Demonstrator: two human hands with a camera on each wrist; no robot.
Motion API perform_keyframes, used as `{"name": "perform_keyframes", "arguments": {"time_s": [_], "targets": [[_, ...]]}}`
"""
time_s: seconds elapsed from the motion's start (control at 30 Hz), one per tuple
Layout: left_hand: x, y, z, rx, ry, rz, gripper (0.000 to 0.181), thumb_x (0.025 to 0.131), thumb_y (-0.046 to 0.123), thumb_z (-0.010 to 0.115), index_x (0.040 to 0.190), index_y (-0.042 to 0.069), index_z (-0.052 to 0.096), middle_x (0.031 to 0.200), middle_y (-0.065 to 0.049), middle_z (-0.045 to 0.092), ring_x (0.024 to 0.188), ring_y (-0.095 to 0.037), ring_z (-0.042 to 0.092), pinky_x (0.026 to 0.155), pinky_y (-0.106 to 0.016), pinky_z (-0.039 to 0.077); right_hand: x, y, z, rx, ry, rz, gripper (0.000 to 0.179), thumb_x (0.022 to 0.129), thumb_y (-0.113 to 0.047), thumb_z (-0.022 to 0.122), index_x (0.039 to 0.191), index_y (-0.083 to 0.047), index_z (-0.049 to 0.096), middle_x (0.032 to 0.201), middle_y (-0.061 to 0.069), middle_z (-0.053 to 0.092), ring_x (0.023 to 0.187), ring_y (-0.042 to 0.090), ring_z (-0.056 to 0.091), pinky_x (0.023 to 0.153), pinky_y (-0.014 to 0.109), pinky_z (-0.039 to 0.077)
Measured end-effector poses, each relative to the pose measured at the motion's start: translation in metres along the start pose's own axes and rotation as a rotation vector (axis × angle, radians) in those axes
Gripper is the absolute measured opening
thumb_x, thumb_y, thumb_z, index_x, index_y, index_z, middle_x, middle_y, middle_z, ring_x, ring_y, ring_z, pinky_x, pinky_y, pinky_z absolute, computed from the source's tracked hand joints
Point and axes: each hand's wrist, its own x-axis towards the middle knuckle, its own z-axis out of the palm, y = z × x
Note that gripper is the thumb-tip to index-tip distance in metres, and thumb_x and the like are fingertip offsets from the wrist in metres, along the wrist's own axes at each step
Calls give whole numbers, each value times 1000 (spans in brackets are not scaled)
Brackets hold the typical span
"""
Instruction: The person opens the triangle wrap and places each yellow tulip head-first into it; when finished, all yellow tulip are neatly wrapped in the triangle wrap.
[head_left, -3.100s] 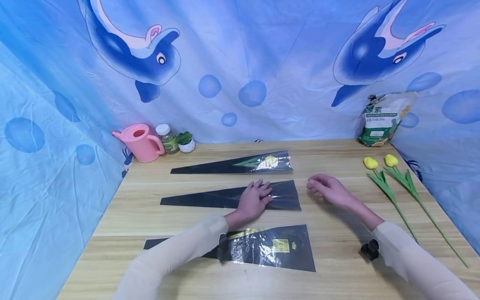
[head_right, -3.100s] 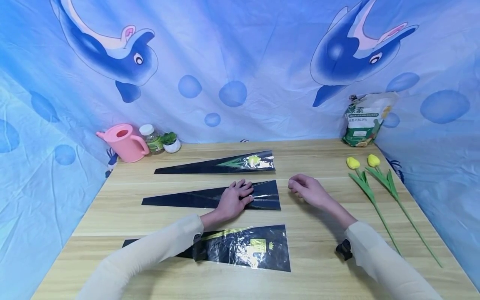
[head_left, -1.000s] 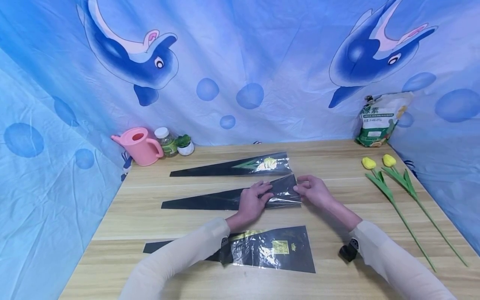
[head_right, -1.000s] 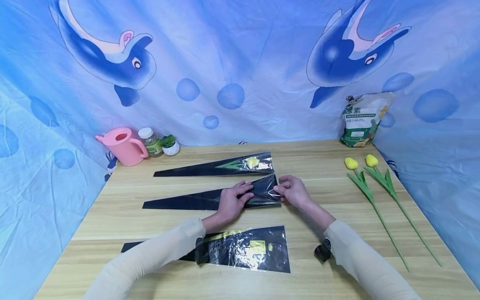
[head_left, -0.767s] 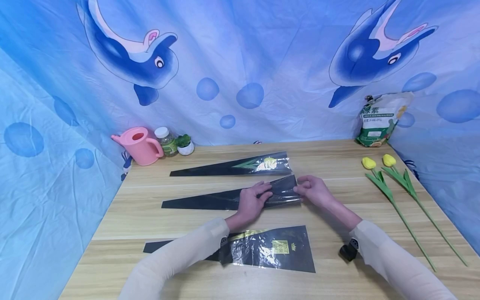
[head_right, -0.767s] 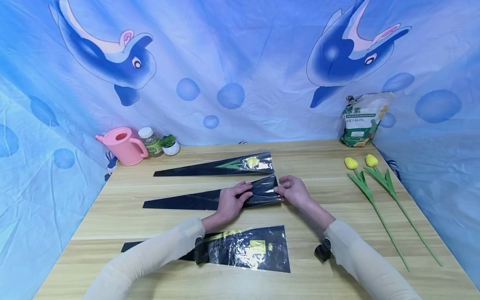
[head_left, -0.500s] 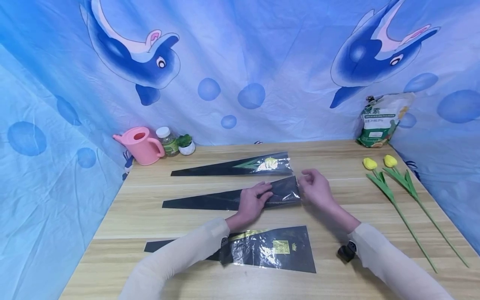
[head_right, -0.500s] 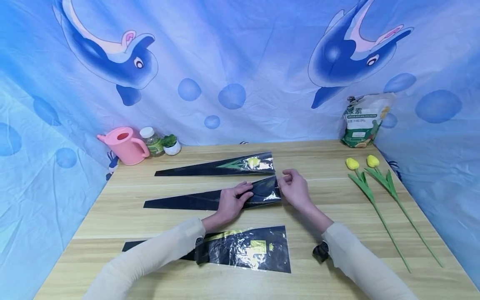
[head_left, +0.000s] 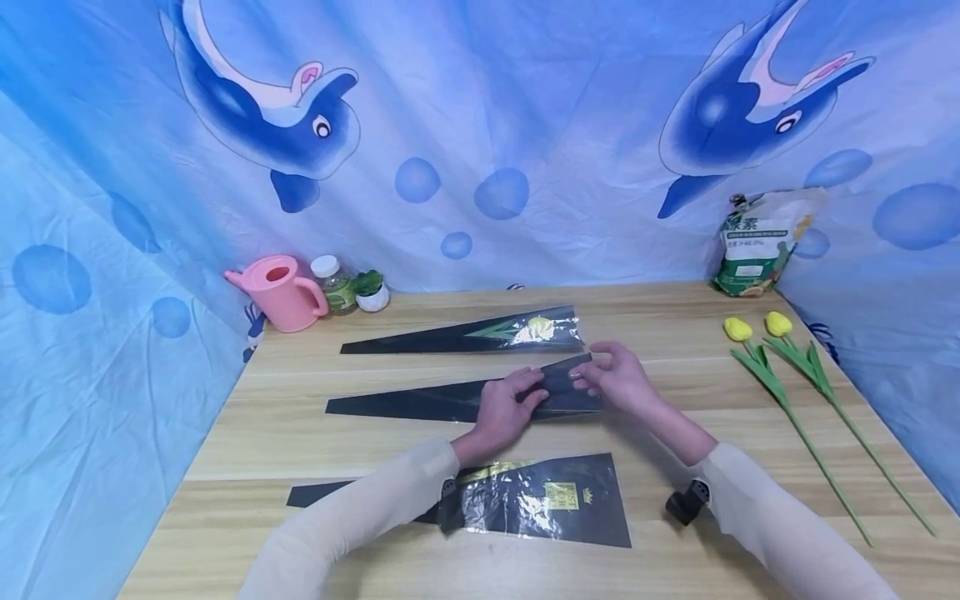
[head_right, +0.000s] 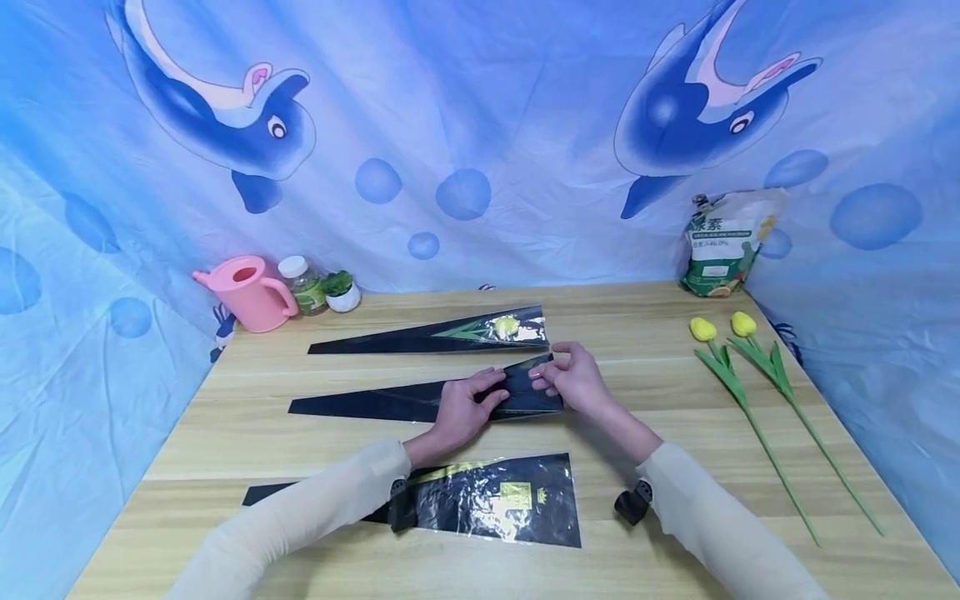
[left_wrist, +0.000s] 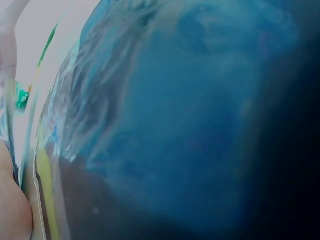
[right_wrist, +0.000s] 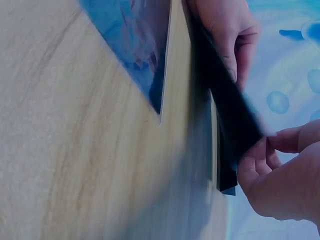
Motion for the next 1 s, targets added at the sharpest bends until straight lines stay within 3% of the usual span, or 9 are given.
{"name": "perform_keyframes", "arguments": {"time_s": [0.13, 0.33, 0.43, 0.7, 0.87, 1.0], "targets": [[0, 1, -1, 48, -21, 22, 42, 87, 20, 80, 124, 3, 69, 126, -13, 66, 116, -28, 64, 101, -37, 47, 2, 2, -2, 35, 21, 26, 64, 97, 1, 58, 148, 14, 21, 112, 29, 66, 87, 20, 70, 78, 30, 59], [2, 3, -2, 178, -136, -4, 66, 90, 45, 72, 140, 6, 57, 143, -11, 54, 132, -28, 50, 109, -44, 39, 4, 3, -2, 45, 16, 32, 65, 99, -4, 58, 148, 14, 20, 115, 28, 66, 93, 20, 69, 78, 29, 58], [3, 4, -2, 225, -157, 14, 68, 90, 50, 71, 141, 7, 57, 143, -11, 55, 132, -28, 51, 107, -46, 41, 5, 2, -2, 57, 4, 17, 63, 100, -4, 56, 148, 14, 19, 117, 31, 64, 92, 22, 70, 80, 31, 58], [7, 9, -2, 243, -119, 38, 58, 86, 44, 77, 131, 10, 66, 132, -9, 64, 120, -26, 60, 101, -43, 47, 5, 0, -5, -13, -18, 13, 64, 102, -7, 56, 151, 10, 18, 125, 31, 60, 96, 32, 69, 84, 35, 57], [9, 10, -3, 196, -89, 41, 53, 84, 40, 80, 126, 9, 69, 131, -10, 65, 121, -26, 60, 102, -44, 46, 6, 1, -8, -5, -59, -25, 64, 102, -7, 55, 151, 10, 18, 123, 29, 63, 97, 31, 70, 83, 35, 58], [9, 11, -2, 139, -68, 18, 49, 83, 35, 82, 122, 8, 71, 130, -13, 64, 122, -28, 60, 104, -44, 45, 6, 2, -11, -29, -85, -52, 64, 103, -9, 54, 152, 9, 17, 119, 25, 66, 97, 33, 69, 75, 32, 58]]}}
